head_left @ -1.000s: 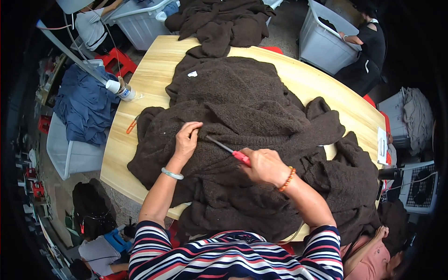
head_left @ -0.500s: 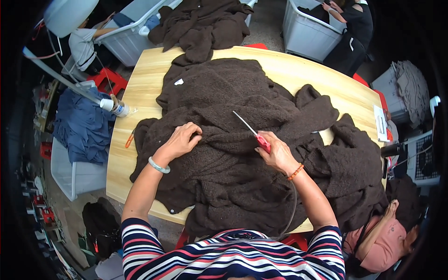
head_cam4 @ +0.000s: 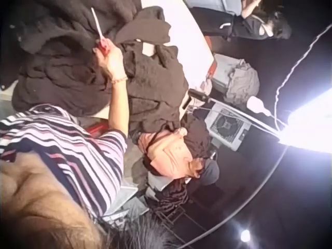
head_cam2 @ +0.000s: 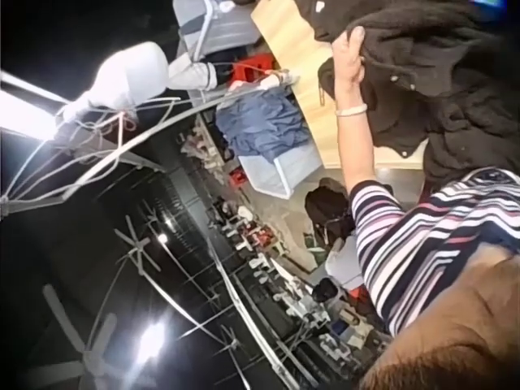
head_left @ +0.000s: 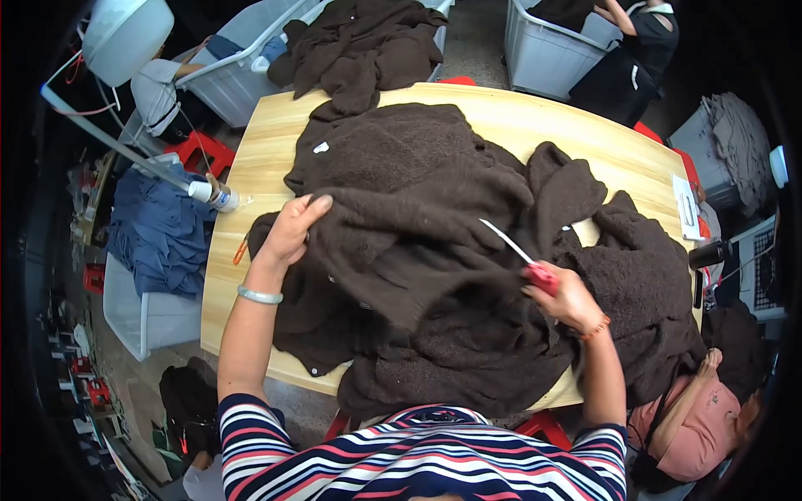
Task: Trim loose threads from finished garments using scissors.
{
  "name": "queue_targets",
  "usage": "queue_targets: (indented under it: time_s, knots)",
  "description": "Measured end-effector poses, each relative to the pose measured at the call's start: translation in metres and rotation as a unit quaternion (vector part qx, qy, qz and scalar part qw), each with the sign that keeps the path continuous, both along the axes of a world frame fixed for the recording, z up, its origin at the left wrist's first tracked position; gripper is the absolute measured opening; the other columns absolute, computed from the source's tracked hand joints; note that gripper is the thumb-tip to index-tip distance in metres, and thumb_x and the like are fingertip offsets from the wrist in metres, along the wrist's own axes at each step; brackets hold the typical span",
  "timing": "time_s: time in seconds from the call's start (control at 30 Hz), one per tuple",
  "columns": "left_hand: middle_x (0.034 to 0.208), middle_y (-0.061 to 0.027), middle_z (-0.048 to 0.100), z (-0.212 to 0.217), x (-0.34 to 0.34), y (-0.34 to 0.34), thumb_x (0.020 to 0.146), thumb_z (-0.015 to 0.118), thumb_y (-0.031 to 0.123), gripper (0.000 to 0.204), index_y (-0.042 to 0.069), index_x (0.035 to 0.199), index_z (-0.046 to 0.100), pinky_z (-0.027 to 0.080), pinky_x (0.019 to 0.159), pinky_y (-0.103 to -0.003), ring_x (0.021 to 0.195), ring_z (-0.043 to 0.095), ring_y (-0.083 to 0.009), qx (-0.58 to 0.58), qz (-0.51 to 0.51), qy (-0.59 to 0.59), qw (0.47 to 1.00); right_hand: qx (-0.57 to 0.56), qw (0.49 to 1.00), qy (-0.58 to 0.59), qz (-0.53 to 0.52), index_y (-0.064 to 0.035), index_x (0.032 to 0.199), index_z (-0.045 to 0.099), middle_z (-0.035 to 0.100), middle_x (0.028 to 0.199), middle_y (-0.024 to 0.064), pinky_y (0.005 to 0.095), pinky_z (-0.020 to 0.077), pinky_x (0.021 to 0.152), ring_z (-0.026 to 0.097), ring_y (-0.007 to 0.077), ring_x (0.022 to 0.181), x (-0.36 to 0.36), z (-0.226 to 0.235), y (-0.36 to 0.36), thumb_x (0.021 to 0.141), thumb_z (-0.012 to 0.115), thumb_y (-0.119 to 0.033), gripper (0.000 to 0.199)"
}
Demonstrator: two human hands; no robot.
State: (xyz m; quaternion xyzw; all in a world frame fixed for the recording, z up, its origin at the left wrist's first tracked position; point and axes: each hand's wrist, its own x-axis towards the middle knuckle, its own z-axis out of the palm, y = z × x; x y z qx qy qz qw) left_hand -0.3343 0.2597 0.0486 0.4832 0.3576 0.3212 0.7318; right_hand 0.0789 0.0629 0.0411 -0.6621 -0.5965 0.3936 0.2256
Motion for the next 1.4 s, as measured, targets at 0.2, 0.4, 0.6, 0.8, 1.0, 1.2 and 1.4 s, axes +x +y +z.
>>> queue_targets:
  time_s: [0.2, 0.4, 0.6, 0.8, 1.0, 1.2, 1.4]
  knots:
    - [0.11, -0.0123, 0.068, -0.101, 0.029, 0.009, 0.096, 0.064, 0.021, 0.025, 0.0, 0.11, 0.064, 0.056, 0.088, -0.041, 0.1, 0.067, -0.0258, -0.231, 0.189, -0.057, 0.953, 0.027, 0.963, -0.265, -0.05, -0.0121, 0.115, 0.065, 0.061, 0.108, 0.0126, 0.0465, 0.0531, 0.081, 0.065, 0.0398, 0.094, 0.042, -0.034, -0.057, 0.081, 0.07, -0.015, 0.035]
    - [0.113, -0.0135, 0.068, -0.123, 0.075, -0.018, 0.096, 0.064, 0.026, 0.03, 0.001, 0.112, 0.064, 0.054, 0.092, -0.045, 0.103, 0.065, -0.0282, -0.181, 0.23, -0.043, 0.955, 0.076, 0.989, -0.129, 0.001, -0.0108, 0.114, 0.064, 0.069, 0.088, 0.0187, 0.0427, 0.0545, 0.075, 0.068, 0.0371, 0.085, -0.033, -0.003, -0.055, 0.085, 0.072, -0.024, 0.032]
    - [0.113, -0.0135, 0.068, -0.092, 0.122, -0.016, 0.098, 0.06, 0.026, 0.032, 0.0, 0.116, 0.061, 0.053, 0.093, -0.049, 0.104, 0.065, -0.0312, -0.237, 0.314, -0.111, 0.913, 0.126, 0.981, -0.108, 0.096, -0.0094, 0.102, 0.064, 0.065, 0.067, 0.0171, 0.0458, 0.053, 0.062, 0.067, 0.0363, 0.067, -0.084, 0.003, -0.014, 0.087, 0.068, -0.027, 0.024]
    - [0.101, -0.0082, 0.064, -0.083, 0.109, -0.001, 0.098, 0.058, 0.036, 0.031, 0.007, 0.11, 0.06, 0.05, 0.075, -0.036, 0.085, 0.061, -0.0195, -0.194, 0.28, -0.142, 0.93, 0.098, 0.984, -0.126, 0.084, -0.0074, 0.098, 0.062, 0.065, 0.072, 0.0198, 0.0488, 0.0523, 0.068, 0.066, 0.0398, 0.072, -0.067, -0.001, -0.007, 0.087, 0.067, -0.026, 0.022]
    - [0.121, -0.0115, 0.059, -0.103, 0.108, -0.042, 0.088, 0.072, 0.014, 0.063, 0.002, 0.141, 0.038, 0.048, 0.088, -0.031, 0.106, 0.059, -0.0153, 0.022, 0.185, 0.105, 0.977, 0.042, 0.994, -0.102, 0.004, -0.0084, 0.1, 0.06, 0.065, 0.077, 0.0196, 0.0475, 0.0507, 0.07, 0.065, 0.0418, 0.078, -0.044, -0.029, -0.025, 0.087, 0.068, -0.026, 0.023]
    - [0.094, -0.0066, 0.068, -0.132, 0.114, -0.038, 0.086, 0.072, 0.004, 0.036, -0.005, 0.118, 0.057, 0.052, 0.075, -0.024, 0.08, 0.064, -0.0099, 0.102, 0.178, 0.16, 0.966, 0.105, 0.985, -0.131, 0.047, -0.01, 0.097, 0.062, 0.065, 0.07, 0.0173, 0.047, 0.0525, 0.062, 0.067, 0.0373, 0.069, -0.059, -0.024, -0.022, 0.088, 0.067, -0.028, 0.021]
    - [0.091, 0.001, 0.066, -0.153, 0.115, -0.032, 0.091, 0.067, 0.002, 0.012, 0.001, 0.103, 0.063, 0.049, 0.073, -0.02, 0.079, 0.059, -0.0049, 0.058, 0.217, 0.05, 0.973, 0.114, 0.976, -0.159, 0.097, -0.0047, 0.089, 0.062, 0.065, 0.065, 0.0187, 0.0457, 0.0537, 0.06, 0.067, 0.0359, 0.064, -0.071, -0.012, -0.014, 0.086, 0.067, -0.026, 0.022]
